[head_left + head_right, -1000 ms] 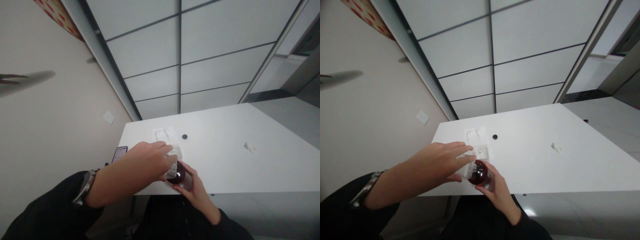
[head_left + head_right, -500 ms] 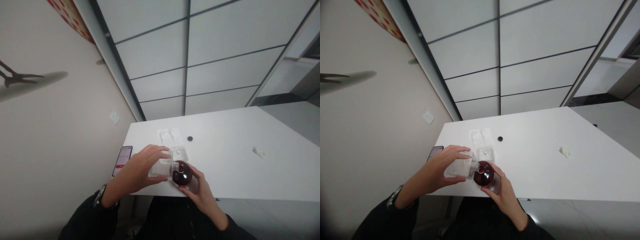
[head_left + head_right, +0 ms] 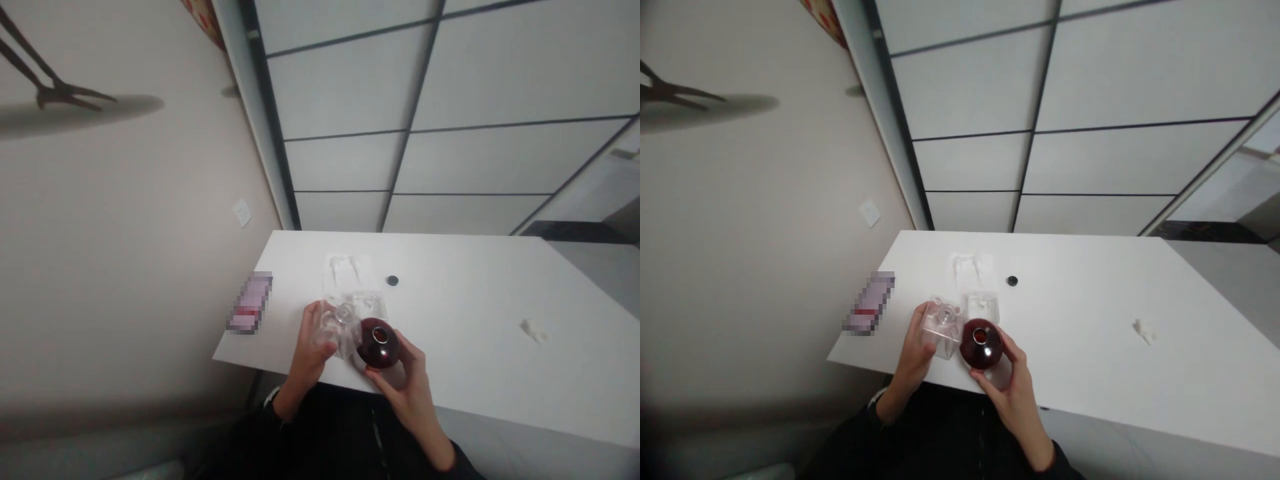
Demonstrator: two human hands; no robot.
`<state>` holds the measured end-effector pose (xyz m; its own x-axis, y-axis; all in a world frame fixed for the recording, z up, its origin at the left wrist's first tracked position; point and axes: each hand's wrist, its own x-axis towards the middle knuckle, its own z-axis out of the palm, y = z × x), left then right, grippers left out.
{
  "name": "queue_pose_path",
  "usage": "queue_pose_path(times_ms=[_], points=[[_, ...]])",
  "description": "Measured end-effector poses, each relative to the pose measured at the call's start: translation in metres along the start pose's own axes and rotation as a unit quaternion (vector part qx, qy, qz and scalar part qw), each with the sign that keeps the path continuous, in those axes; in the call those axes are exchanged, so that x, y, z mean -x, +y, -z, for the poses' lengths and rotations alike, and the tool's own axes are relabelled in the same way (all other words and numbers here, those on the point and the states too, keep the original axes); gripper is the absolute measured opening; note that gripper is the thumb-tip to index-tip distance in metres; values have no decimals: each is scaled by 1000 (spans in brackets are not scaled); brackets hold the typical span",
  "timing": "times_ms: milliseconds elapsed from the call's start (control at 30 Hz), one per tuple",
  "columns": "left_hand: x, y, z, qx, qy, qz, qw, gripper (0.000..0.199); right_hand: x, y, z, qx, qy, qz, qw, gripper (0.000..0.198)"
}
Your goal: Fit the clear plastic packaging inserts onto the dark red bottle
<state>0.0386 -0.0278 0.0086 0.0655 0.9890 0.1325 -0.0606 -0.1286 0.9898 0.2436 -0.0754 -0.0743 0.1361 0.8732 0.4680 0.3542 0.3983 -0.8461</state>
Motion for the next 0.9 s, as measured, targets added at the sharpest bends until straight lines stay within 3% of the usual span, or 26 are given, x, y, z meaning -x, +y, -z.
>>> queue_pose_path(times_ms=[100, 200, 367, 633, 767, 900], points=[[3, -4, -1, 38, 7, 12, 999, 98, 1, 2, 2, 19, 10, 10, 1000, 72], [1, 9, 11, 19, 2, 13, 1000, 96, 0, 2, 2, 30, -12, 20, 999, 74], [-17, 44, 31, -54, -78, 0, 995, 111, 0, 3, -2, 30, 1, 9, 999, 75], [-30, 71, 25, -76, -107, -5, 991, 104, -7, -7, 1, 24, -26, 19, 999, 74], [-33, 76, 25, -140, -119, -49, 982, 96, -10, -11, 2, 17, -28, 21, 999, 73], [-40, 84, 29, -236, -144, -128, 952, 92, -12, -14, 2, 7, -27, 28, 999, 73]])
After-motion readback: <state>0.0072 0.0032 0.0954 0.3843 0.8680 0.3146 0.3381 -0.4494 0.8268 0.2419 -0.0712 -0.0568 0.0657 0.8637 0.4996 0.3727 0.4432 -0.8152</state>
